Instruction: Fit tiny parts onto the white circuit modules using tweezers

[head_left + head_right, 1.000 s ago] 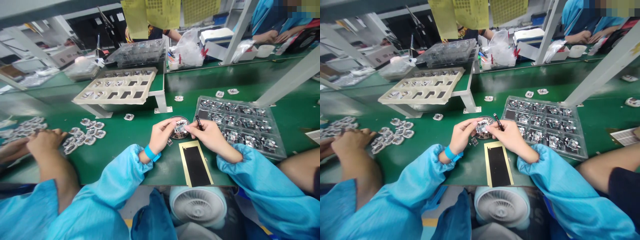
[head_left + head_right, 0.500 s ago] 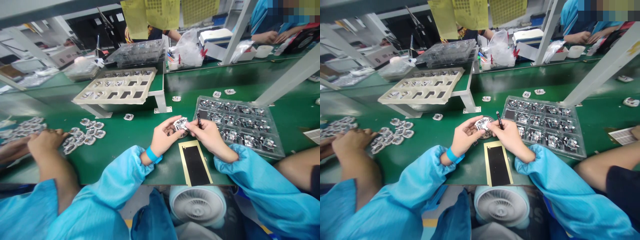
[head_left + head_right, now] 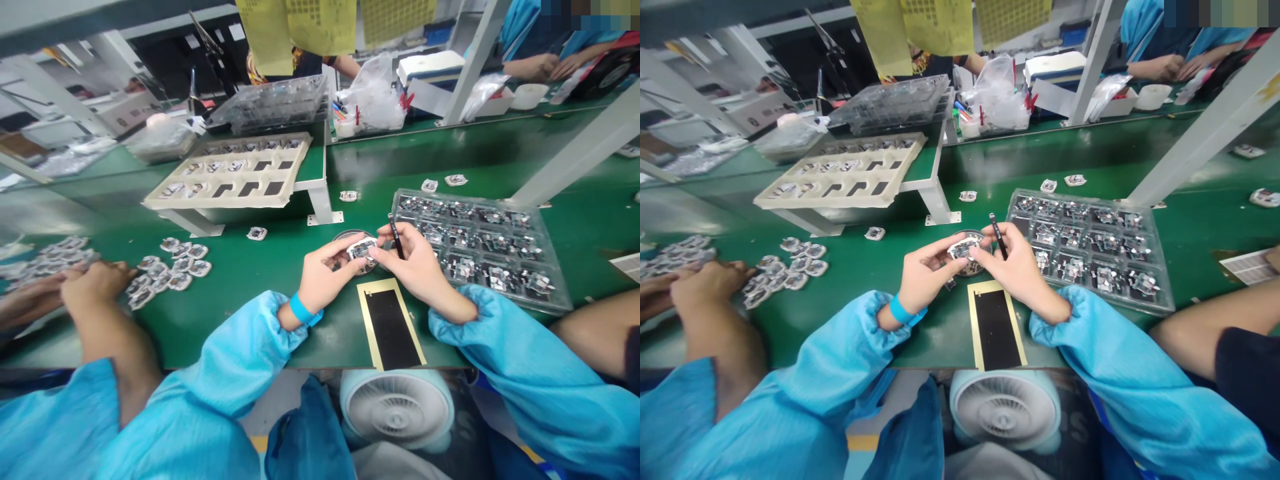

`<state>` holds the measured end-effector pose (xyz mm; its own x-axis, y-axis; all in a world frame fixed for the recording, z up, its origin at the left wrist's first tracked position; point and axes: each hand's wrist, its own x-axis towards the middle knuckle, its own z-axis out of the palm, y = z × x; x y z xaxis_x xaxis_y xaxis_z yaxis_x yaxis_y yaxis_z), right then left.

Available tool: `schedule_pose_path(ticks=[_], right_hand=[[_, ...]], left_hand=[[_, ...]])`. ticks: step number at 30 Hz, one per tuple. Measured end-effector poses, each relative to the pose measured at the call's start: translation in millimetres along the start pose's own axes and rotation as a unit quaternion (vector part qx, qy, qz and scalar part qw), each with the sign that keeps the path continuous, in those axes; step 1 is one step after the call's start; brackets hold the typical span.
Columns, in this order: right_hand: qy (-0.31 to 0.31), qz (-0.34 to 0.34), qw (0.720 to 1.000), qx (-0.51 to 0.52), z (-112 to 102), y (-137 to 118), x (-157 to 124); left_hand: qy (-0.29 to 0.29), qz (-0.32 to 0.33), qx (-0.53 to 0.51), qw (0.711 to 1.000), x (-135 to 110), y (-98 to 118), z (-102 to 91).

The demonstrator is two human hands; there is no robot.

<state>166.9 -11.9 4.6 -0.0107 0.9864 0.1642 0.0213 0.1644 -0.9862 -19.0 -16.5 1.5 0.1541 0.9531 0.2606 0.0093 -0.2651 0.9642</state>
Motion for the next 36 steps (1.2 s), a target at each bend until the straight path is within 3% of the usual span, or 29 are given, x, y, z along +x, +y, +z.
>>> schedule_pose_path(ticks=[4,9,15,20,23,27,31,36], right_hand=[[-0.061,0.009,0.998,0.008,-2.4,1.4,0.9],[-0.112,-0.014,0.992,-0.056,-7.7,-3.2,1.5],[-0.064,-0.024,0.993,-0.092,-1.6,-4.3,-3.0],[-0.056,-0.048,0.994,-0.085,1.3,2.7,-2.6],[-0.082,-0.096,0.977,-0.172,-5.7,3.1,1.8],[-0.059,-0.193,0.957,-0.209,-14.8,-2.2,6.3],[-0.063,-0.258,0.940,-0.215,-17.7,-3.2,8.5],[-0.089,-0.289,0.926,-0.224,-18.9,3.9,8.9]], left_hand=[[-0.028,-0.069,-0.102,0.992,0.1,1.0,2.1],[-0.032,-0.071,-0.103,0.992,2.1,2.6,2.1],[-0.041,-0.091,-0.027,0.995,0.4,0.9,6.8],[0.019,-0.041,0.051,0.998,-2.9,-1.5,8.4],[0.007,0.001,0.159,0.987,-0.8,-3.0,3.4],[-0.021,0.058,0.249,0.966,1.6,-4.3,-2.8],[-0.021,0.080,0.274,0.958,0.7,-5.0,-3.1],[-0.017,0.070,0.268,0.961,1.2,-5.6,-2.2]])
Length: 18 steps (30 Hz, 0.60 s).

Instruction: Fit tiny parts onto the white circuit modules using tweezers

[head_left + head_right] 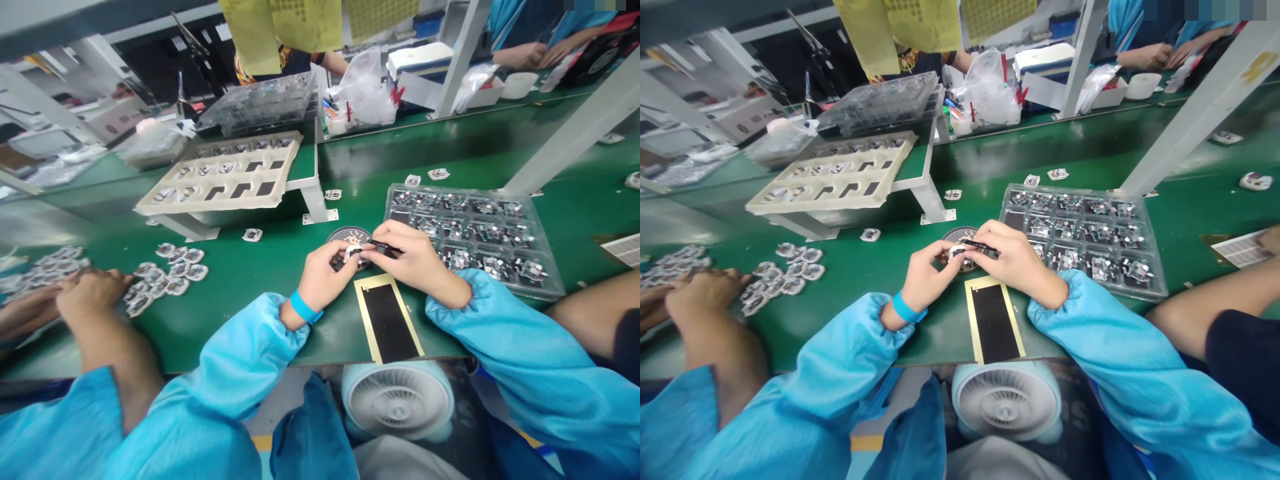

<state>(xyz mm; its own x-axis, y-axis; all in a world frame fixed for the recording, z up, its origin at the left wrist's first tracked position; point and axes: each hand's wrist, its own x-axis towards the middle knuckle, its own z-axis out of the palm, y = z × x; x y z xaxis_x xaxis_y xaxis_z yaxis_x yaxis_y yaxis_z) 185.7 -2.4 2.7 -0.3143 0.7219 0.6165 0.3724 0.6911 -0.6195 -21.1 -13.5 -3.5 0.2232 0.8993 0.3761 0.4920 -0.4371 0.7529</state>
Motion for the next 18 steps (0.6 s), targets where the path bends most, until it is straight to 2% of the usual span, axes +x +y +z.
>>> schedule_pose_path(ticks=[4,9,11,13,15,16,18], right_hand=[[-0.009,-0.020,1.000,-0.003,1.0,2.3,-2.9],[-0.068,-0.003,0.997,-0.044,3.2,1.4,-4.5],[-0.073,0.005,0.996,-0.049,4.5,2.1,-3.0],[-0.057,0.024,0.996,-0.066,6.1,4.2,0.6],[-0.066,0.058,0.988,-0.130,8.3,7.5,5.8],[-0.083,0.077,0.978,-0.176,9.7,9.3,8.6],[-0.123,0.104,0.954,-0.251,12.7,12.4,13.5]], left_hand=[[0.007,-0.003,0.003,1.000,0.8,0.2,-0.3],[0.005,-0.023,-0.013,1.000,0.9,4.9,2.0],[-0.007,-0.032,-0.013,0.999,4.4,3.2,-1.7],[-0.028,-0.043,0.024,0.998,12.1,-5.4,-13.7],[-0.055,-0.068,0.103,0.991,24.1,-21.8,-35.7],[-0.070,-0.095,0.147,0.982,31.3,-32.2,-49.7],[-0.066,-0.200,0.201,0.957,47.3,-53.9,-79.1]])
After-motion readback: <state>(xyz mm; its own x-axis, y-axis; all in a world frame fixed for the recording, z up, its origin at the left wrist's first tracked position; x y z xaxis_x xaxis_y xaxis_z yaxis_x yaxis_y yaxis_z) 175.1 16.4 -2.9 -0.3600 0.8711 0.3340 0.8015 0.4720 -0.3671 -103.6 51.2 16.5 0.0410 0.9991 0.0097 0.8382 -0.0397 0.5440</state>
